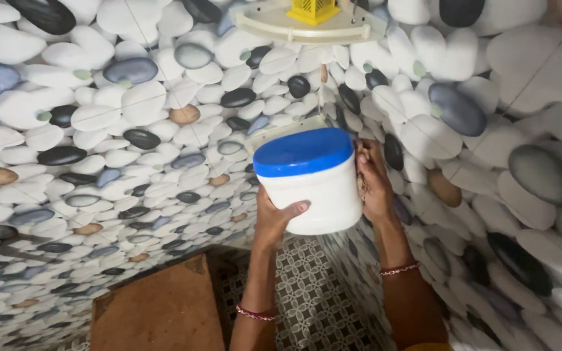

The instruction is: The person organizes bathroom items by placing a white container with a blue lid onto a wall-mounted corner shelf, then moves a green soap dish with a bar of soap and a green scrubber to the same shelf. The person wipes the scrubber with a cloth and returns it to the dish.

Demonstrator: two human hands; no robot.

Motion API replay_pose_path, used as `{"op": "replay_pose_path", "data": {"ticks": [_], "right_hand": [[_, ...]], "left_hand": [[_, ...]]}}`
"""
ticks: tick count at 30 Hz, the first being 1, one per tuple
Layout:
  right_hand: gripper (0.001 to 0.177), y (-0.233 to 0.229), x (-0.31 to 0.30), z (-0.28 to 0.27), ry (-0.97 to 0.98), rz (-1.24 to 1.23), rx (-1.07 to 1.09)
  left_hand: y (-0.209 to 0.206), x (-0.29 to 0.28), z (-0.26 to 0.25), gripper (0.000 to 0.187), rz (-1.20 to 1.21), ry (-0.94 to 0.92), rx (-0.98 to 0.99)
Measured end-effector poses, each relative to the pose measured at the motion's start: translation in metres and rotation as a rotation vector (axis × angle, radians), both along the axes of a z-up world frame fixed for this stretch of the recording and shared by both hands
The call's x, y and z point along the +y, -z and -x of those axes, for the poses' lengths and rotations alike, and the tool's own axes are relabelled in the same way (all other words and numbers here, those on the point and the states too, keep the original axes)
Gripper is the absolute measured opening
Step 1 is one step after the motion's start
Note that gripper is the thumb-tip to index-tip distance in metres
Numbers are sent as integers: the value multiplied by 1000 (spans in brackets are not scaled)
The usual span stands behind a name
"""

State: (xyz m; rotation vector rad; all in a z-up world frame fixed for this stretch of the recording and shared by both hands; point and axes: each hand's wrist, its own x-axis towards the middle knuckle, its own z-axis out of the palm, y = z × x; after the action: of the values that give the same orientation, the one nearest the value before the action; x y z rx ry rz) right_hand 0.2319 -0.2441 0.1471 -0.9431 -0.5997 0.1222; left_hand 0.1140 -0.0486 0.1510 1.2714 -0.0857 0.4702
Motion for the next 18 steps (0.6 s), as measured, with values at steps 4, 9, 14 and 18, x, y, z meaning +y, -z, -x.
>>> {"op": "replay_pose_path", "data": {"ticks": [4, 9, 14, 18], "right_hand": [[38, 51, 0, 13, -106, -61, 1], [33, 73, 17, 28, -79, -60, 70], [28, 42, 32, 14, 340, 108, 162], [26, 11, 39, 21, 689, 317, -112]], "left_hand": [[14, -8, -1, 107, 121, 178, -22], [18, -17, -6, 102, 161, 8, -14], [3, -21, -1, 77, -57, -168, 150], [-9, -32, 13, 109, -317, -168, 200]]}}
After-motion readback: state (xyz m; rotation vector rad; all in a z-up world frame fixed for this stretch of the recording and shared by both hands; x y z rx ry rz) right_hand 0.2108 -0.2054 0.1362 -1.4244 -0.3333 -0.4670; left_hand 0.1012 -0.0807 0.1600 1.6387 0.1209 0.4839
